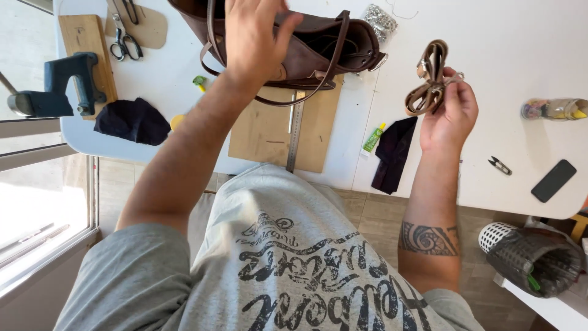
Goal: Performing various leatherworking preparation tasks including inspecting a bag and measuring/marking leather pieces with a ruler and pen.
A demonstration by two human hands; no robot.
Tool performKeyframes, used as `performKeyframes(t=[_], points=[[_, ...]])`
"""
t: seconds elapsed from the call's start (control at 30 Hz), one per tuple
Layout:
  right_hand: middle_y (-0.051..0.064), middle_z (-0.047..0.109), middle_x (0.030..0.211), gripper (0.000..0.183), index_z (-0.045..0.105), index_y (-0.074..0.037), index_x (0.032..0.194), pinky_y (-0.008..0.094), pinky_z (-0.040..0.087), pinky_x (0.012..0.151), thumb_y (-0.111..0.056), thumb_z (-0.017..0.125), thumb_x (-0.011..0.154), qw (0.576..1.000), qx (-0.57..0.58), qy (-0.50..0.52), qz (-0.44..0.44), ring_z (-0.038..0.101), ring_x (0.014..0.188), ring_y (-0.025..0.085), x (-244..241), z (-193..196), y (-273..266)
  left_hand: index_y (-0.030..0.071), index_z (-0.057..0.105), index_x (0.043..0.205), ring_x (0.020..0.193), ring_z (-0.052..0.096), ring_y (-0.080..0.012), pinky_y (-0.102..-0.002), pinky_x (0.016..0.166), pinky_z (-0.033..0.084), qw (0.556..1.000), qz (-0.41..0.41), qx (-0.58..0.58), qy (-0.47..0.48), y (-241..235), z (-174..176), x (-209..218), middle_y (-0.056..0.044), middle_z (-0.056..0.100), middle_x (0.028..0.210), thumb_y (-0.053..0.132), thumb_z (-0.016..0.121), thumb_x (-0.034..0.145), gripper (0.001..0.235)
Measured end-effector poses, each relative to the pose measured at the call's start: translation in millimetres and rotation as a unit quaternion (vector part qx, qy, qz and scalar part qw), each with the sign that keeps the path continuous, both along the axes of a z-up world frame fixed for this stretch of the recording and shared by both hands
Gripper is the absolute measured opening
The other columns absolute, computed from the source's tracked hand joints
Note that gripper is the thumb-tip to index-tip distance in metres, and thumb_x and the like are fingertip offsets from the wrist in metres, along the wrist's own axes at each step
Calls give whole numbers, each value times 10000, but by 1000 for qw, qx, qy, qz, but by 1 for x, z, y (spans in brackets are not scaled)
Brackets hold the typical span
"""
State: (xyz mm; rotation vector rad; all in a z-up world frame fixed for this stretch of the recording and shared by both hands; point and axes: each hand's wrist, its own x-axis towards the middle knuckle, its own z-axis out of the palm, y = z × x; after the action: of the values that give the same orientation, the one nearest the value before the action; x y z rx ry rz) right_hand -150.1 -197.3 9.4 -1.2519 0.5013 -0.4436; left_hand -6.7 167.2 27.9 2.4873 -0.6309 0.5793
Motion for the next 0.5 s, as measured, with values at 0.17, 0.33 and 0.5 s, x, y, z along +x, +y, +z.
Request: performKeyframes(t=[0.17,0.33,0.5], points=[[131,623,1496,484,585,-47,1453,362,557,912,-212,539,1000,903,427,-27,44,623,1322,330,1,18,24,95,671,1219,1096,588,-234,-389,976,424,970,-137,195,-38,47,-46,-94,-56,644,1181,625,947,633,837],[118,672,1378,781,595,-145,1434,291,542,753,-556,746,787,944,284,11,170,693,1035,250,9,30,44,149,586,1188,1033,608,-252,-469,1029,349,904,-151,396,50,85,-116,-96,-32,716,939,277,817,692,563],[189,679,1324,496,579,-95,1330,297,543,683,-64,683,846,972,60,39,225,712,972,331,16,54,69,132,631,848,593,437,-89,-229,585,450,930,-246,243,-123,105,2,-40,54,516,653,-92,739,742,271]])
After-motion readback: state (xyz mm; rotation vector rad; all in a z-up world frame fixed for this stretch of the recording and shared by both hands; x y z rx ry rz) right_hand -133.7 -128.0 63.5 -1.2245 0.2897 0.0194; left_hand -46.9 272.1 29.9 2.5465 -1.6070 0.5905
